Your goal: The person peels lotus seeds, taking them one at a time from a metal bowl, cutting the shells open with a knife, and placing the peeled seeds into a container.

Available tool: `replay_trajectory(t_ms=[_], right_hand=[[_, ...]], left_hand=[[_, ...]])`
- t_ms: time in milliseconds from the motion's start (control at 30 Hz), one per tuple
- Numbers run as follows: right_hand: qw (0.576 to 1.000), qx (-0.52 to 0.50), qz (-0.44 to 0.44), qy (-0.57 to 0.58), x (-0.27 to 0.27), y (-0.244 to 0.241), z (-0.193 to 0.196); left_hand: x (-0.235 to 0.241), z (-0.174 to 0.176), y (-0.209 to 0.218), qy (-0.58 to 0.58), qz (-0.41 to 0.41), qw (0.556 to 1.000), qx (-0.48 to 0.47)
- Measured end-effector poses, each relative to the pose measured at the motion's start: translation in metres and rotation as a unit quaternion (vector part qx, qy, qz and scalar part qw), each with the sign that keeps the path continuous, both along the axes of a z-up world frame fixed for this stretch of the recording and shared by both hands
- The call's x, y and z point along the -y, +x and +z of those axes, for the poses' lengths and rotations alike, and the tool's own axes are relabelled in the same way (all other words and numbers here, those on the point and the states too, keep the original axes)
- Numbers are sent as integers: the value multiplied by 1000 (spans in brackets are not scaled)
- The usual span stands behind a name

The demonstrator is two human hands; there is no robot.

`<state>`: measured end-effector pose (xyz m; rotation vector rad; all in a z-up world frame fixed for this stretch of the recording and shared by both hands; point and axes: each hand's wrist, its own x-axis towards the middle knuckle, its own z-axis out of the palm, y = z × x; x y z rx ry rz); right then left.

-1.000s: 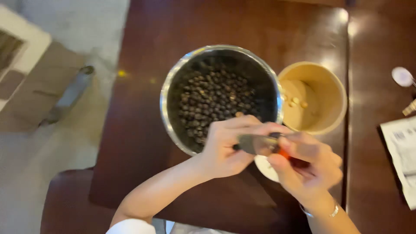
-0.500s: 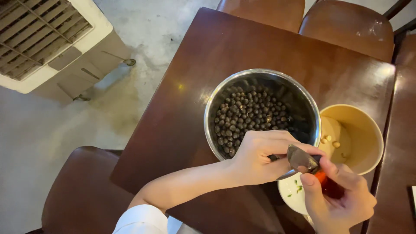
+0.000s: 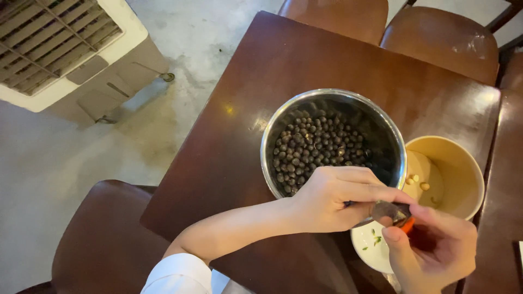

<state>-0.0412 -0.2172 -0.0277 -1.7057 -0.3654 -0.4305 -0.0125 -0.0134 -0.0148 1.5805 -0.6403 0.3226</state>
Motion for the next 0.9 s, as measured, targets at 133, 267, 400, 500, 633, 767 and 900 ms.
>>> replay_trajectory(t_ms=[133,267,400,500,633,767,900], right_hand=[[999,18,37,13,19,2,-28],[996,10,53,74,28,3,-52],[988,-42,76,126,37,10,-54],[995,-22,65,74,38,11,-59],[992,-83,90,-45,50,40,-54],[991,-40,120,51,20,36,-56],[989,-49,130,39,9,52,-53]], left_hand=[[3,-4,0,-18,12,999,37],[8,-9,2,-14,37,997,70],[5,-7,1,15,33,997,61],[-3,1,-2,7,0,1000,4],[-13,4,-3,-44,-59,994,-85],[-15,2,0,-75,-59,983,-155],[-16,1,8,-93,-16,986,-140]])
